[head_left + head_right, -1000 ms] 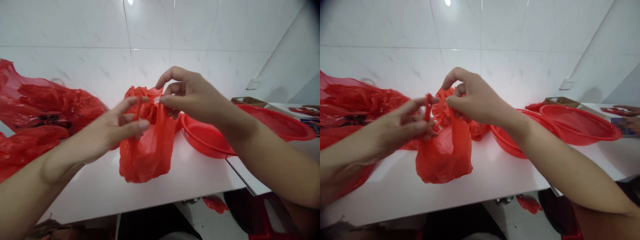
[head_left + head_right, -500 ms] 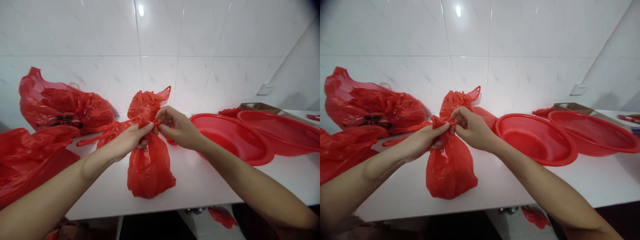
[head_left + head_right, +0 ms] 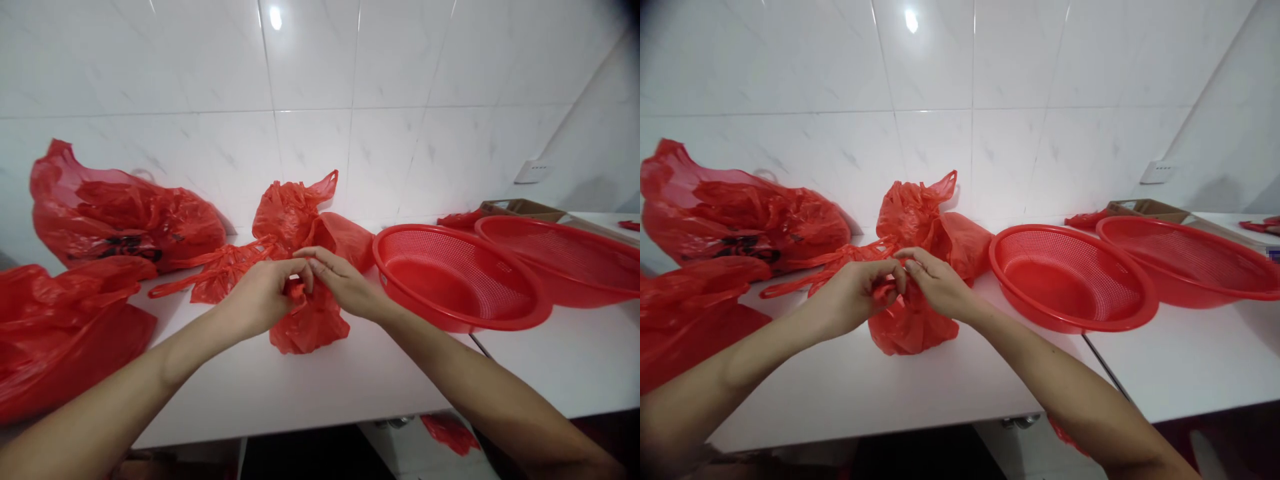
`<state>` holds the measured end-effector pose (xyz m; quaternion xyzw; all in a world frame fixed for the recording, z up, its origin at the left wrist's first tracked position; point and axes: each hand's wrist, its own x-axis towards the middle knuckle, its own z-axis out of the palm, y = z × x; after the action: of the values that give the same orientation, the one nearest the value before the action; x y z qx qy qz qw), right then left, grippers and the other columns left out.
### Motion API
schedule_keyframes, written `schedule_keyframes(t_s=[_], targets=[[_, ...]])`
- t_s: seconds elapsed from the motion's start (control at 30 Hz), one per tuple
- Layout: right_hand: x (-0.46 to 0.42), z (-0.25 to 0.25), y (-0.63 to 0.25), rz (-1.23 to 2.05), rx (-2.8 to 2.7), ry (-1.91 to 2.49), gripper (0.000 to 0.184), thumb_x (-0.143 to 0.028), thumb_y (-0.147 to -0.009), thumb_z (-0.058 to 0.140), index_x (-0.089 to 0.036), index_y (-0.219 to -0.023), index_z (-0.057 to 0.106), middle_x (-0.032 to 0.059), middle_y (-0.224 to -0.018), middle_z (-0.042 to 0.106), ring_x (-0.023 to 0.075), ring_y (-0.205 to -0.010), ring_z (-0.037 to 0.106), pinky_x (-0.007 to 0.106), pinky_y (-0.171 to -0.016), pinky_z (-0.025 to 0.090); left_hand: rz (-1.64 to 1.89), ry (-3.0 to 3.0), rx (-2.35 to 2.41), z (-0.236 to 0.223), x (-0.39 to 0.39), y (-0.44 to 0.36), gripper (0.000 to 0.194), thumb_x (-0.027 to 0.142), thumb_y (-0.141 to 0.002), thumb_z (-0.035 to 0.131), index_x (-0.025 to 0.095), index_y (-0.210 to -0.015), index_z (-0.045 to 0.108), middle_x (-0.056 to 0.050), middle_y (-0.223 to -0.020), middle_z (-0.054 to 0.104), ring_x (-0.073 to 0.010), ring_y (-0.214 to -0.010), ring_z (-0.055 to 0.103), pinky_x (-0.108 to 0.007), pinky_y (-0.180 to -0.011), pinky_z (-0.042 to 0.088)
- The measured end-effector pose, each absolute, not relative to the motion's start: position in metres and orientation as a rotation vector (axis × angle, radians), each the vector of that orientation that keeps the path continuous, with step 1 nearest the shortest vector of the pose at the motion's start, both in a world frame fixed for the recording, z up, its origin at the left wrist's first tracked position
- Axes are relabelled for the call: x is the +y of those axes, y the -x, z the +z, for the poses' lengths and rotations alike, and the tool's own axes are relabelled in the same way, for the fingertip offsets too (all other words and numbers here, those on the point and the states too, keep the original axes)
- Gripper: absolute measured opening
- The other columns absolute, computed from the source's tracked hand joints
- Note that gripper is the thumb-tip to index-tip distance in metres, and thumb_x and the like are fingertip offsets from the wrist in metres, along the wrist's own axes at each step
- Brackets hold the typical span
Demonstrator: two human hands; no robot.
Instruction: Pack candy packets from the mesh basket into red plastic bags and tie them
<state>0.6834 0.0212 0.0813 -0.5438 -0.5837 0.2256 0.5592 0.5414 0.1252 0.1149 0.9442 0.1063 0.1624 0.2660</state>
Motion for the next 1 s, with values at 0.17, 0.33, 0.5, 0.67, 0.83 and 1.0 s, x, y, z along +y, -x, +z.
schedule_keyframes(t_s=[0.17,0.33,0.5,0.67,0.83,1.0], targets=[[0.023,0.063,-0.69,0.707,-1.319,1.249,0.03,-0.029,-0.095,0.042,-0.024,-0.121,0.055,0.0015,-0.093,0.062,0.0144,-0.091,0.058,0.033,-0.087,0.047,0.648,-2.808,0.293,0.094,0.125,-0.545,0.024,-0.001,-0.061,0.043,0.02,-0.07,0.048,0.004,-0.068,0.058,-0.0109,-0.057,0.05,-0.022,-0.05,0.032],[0.016,0.061,-0.697,0.935,-1.438,1.177,0.015,-0.026,-0.09,0.049,-0.021,-0.097,0.062,-0.0004,-0.089,0.06,0.0135,-0.085,0.056,0.03,-0.082,0.046,0.777,-2.853,0.151,0.08,0.129,-0.542,0.033,-0.004,-0.063,0.04,0.021,-0.082,0.051,0.001,-0.093,0.062,-0.0125,-0.07,0.056,-0.021,-0.051,0.035],[0.017,0.059,-0.694,0.838,-1.292,1.254,0.022,-0.036,-0.09,0.05,-0.019,-0.08,0.058,-0.001,-0.079,0.056,0.0124,-0.075,0.053,0.028,-0.071,0.044,0.827,-2.744,0.107,0.079,0.132,-0.542,0.048,0.0,-0.075,0.041,0.026,-0.113,0.054,-0.002,-0.109,0.064,-0.0156,-0.086,0.062,-0.023,-0.062,0.045],[0.003,0.037,-0.707,0.445,-1.232,1.48,0.026,-0.037,-0.092,0.046,-0.018,-0.075,0.054,-0.0002,-0.079,0.055,0.0122,-0.076,0.052,0.027,-0.071,0.042,0.479,-2.675,0.392,0.067,0.16,-0.521,0.025,0.027,-0.092,0.04,0.023,-0.093,0.065,-0.002,-0.087,0.07,-0.0188,-0.075,0.063,-0.03,-0.069,0.048],[-0.021,-0.028,-0.742,0.555,-0.945,1.742,0.022,-0.033,-0.086,0.044,-0.018,-0.076,0.057,0.0027,-0.078,0.06,0.0155,-0.073,0.057,0.027,-0.063,0.044,0.145,-2.419,0.642,0.028,0.203,-0.474,0.029,0.036,-0.09,0.041,0.021,-0.082,0.065,-0.003,-0.083,0.072,-0.0199,-0.074,0.064,-0.028,-0.061,0.048],[-0.006,-0.042,-0.747,0.428,-0.85,1.777,0.026,-0.038,-0.09,0.036,-0.02,-0.077,0.05,0.0017,-0.078,0.059,0.015,-0.073,0.056,0.025,-0.062,0.043,0.344,-2.476,0.724,0.019,0.197,-0.486,0.039,0.05,-0.093,0.037,0.02,-0.083,0.061,-0.005,-0.086,0.068,-0.0214,-0.079,0.062,-0.034,-0.075,0.048]])
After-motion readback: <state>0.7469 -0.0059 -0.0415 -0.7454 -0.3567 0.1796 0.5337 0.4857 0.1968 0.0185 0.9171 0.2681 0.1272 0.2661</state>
